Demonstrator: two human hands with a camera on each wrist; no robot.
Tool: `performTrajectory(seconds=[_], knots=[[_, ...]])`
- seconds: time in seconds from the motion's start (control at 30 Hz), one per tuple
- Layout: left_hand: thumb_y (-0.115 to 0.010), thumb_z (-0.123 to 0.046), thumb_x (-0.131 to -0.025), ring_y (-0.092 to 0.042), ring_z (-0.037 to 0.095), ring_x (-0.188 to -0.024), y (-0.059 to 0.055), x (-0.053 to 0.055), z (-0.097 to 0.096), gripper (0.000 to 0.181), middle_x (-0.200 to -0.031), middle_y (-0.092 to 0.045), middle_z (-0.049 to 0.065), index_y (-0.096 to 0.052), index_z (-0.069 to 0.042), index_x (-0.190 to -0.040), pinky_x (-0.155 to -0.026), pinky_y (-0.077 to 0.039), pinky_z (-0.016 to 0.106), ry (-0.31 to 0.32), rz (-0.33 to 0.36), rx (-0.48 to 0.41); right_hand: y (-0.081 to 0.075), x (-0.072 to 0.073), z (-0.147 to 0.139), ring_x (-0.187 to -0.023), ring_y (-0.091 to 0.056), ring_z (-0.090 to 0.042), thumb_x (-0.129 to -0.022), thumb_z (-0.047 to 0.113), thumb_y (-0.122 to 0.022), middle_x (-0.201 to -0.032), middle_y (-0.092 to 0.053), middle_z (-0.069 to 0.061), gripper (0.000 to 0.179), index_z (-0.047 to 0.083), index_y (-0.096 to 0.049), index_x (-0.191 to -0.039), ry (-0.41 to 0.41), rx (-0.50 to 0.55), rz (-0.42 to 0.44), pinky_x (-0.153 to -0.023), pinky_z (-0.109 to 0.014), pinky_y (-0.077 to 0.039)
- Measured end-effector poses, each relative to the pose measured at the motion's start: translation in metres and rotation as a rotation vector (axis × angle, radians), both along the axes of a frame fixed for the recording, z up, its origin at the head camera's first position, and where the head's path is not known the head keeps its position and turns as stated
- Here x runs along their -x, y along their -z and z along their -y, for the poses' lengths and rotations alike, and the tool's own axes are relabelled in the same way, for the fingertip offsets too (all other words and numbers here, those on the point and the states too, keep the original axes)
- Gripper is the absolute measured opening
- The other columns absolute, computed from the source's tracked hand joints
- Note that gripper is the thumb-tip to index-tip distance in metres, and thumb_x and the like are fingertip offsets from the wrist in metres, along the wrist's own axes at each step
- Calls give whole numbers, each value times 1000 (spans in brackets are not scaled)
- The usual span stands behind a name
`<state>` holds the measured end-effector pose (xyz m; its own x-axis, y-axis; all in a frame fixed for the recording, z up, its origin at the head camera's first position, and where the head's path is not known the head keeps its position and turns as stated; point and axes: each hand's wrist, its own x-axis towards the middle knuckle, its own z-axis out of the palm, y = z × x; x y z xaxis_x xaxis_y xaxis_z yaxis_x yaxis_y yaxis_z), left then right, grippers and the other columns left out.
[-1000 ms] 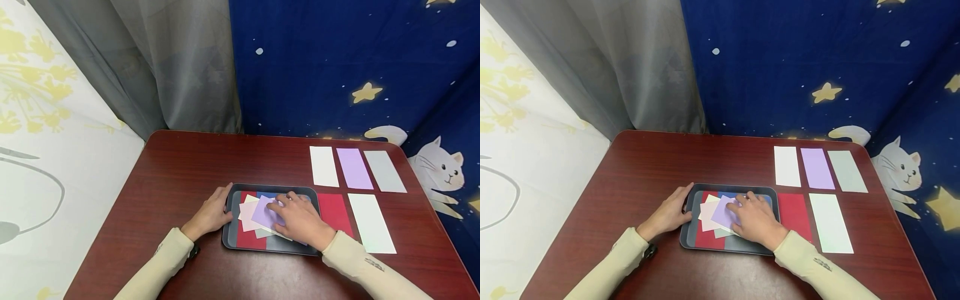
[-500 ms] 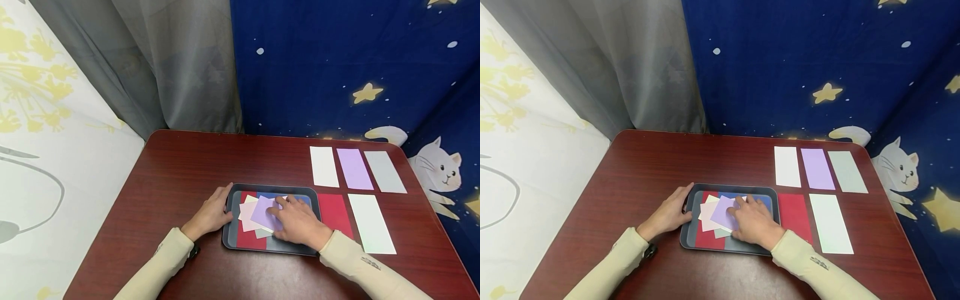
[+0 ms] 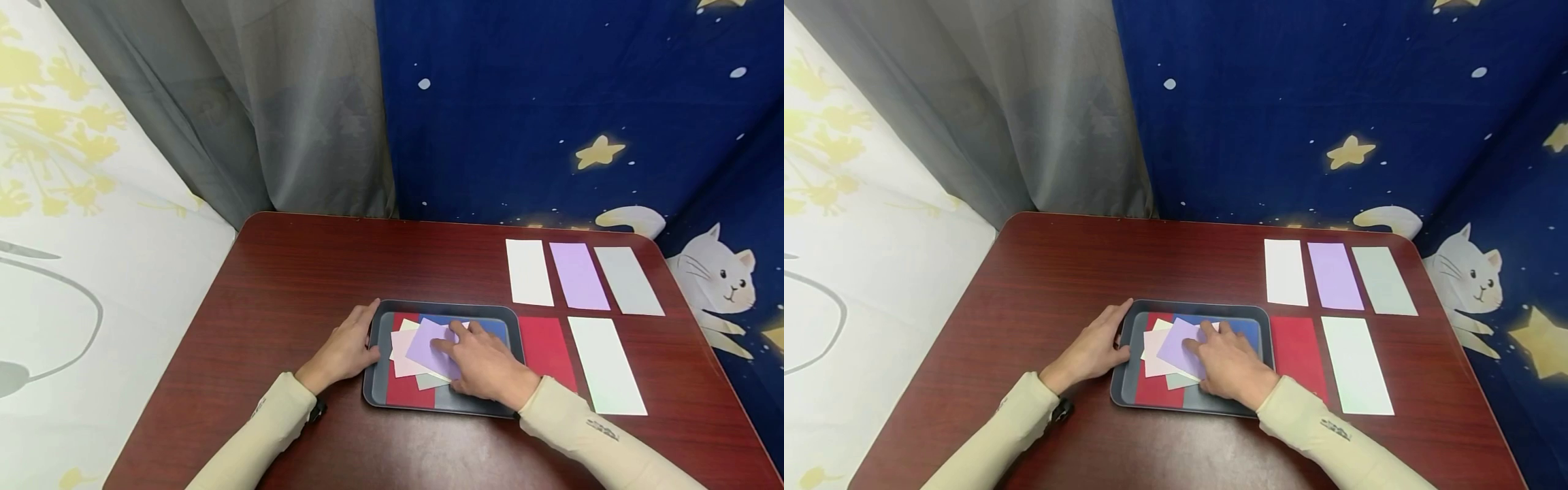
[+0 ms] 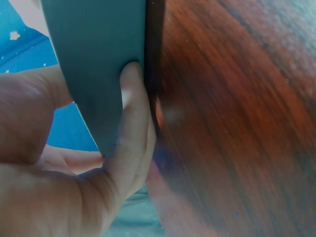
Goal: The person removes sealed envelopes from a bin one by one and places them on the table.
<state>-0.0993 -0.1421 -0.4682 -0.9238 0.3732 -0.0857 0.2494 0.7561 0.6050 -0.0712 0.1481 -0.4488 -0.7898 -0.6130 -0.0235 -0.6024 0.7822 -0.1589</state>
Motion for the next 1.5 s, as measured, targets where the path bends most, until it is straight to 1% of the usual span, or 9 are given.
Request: performTrajectory(seconds=[0.3,0.43,0.57,0.7,0.83,0.97,1.07,1.23,1.5], knots=[[-81,-3,-92,-55,8,-76,0,0,0,91,-149,-54,17,-34,0,-170,-75,-50,40,2,1,-1,-1,0,0,-110,-59,-37,-75,26,-100,-134,-63,-19,64,19,-77,-135,6,1,16,-66,-49,-63],[-81,-4,-93,-55,9,-77,0,1,0,91,-149,-54,16,-34,0,-171,-74,-51,39,-2,8,2,-3,0,-1,-110,-58,-37,-75,28,-100,-135,-62,-18,65,20,-77,-136,4,1,17,-65,-49,-63],[-81,-4,-93,-55,9,-77,0,1,0,91,-149,-54,17,-34,0,-171,-76,-50,41,-3,6,6,-5,1,-2,-106,-58,-36,-75,30,-100,-136,-60,-17,67,22,-76,-138,18,-4,21,-66,-50,-62],[-81,-4,-93,-55,9,-77,0,1,0,91,-148,-54,16,-34,0,-171,-76,-50,41,-3,5,6,-9,2,-3,-101,-60,-34,-75,32,-100,-135,-59,-16,68,23,-76,-139,29,-15,15,-68,-51,-60],[-81,-4,-92,-55,9,-76,0,1,0,91,-147,-54,17,-34,0,-170,-76,-51,41,-3,3,9,-12,3,-4,-99,-60,-33,-76,32,-100,-135,-59,-17,68,22,-76,-139,28,-22,7,-71,-53,-60],[-81,-5,-92,-55,9,-77,0,1,0,91,-147,-54,17,-34,0,-171,-78,-50,43,-5,8,18,-13,3,-5,-103,-60,-34,-76,33,-100,-137,-59,-17,70,22,-76,-141,35,-28,7,-78,-59,-61],[-81,-5,-93,-55,9,-78,0,1,-1,91,-147,-54,16,-33,-1,-171,-77,-51,42,-6,14,22,-14,4,-7,-106,-61,-35,-76,33,-100,-138,-59,-17,70,21,-76,-141,42,-32,2,-82,-60,-61],[-81,-5,-93,-56,10,-78,0,1,-1,91,-148,-53,17,-34,-1,-171,-75,-52,39,-11,20,22,-16,5,-9,-106,-60,-34,-77,31,-99,-138,-59,-17,68,22,-76,-140,46,-30,-9,-79,-56,-63],[-81,-5,-93,-56,10,-76,-1,0,-2,92,-150,-53,17,-33,-1,-171,-77,-52,41,-14,19,24,-19,4,-12,-107,-60,-34,-77,29,-99,-139,-59,-17,68,21,-76,-141,65,-18,6,-74,-55,-62]])
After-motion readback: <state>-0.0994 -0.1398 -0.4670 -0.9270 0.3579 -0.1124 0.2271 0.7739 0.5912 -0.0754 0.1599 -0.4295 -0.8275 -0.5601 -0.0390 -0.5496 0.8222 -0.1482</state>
